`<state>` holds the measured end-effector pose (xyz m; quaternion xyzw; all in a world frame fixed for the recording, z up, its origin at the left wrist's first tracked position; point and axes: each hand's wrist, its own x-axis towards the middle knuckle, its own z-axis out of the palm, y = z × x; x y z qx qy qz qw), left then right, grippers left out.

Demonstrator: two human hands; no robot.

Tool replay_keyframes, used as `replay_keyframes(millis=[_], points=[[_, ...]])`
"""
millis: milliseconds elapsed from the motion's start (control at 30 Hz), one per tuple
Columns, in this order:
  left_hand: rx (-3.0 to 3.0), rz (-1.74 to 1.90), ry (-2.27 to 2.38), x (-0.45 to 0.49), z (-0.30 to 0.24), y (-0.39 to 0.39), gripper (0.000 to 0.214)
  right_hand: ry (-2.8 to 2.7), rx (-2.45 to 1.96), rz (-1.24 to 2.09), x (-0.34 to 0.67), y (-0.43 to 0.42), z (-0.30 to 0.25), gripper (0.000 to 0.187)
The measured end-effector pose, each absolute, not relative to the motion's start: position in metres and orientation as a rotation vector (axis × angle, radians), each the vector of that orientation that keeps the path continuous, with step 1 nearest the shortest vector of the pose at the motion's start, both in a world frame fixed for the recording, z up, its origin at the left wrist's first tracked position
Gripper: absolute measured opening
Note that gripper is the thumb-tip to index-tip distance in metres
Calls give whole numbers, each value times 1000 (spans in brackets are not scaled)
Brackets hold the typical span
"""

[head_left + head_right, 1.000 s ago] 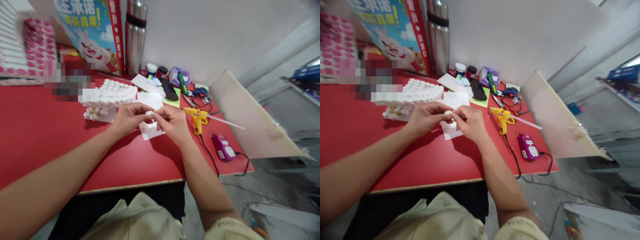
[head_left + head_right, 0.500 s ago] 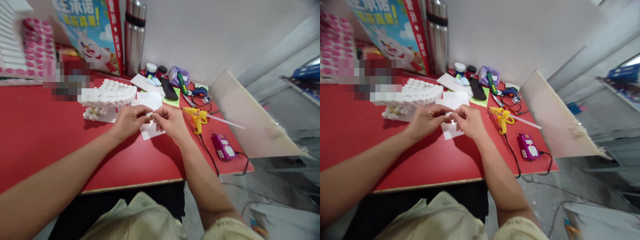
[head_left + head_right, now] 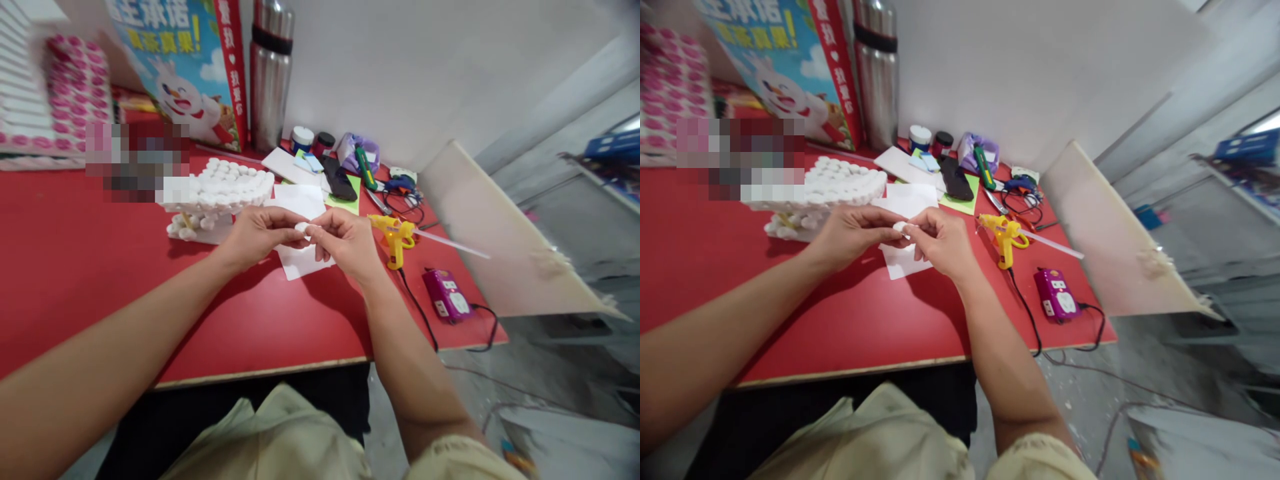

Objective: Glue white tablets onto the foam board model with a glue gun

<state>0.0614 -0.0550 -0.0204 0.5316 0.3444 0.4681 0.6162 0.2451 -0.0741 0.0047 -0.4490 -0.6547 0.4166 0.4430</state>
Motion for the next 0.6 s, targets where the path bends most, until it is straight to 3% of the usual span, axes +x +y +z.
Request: replay_keyframes(millis=[200, 433, 600], points=[[1324, 1120, 824, 63, -22, -57, 21, -1679, -1144, 911, 245, -77, 5, 22], [1594, 1235, 895, 59, -16, -55, 19, -1261, -1172, 1501, 251, -67, 13, 50], [1765, 1234, 859, 58, -22, -54, 23, -1073, -1110, 1770, 252, -61, 9, 40]])
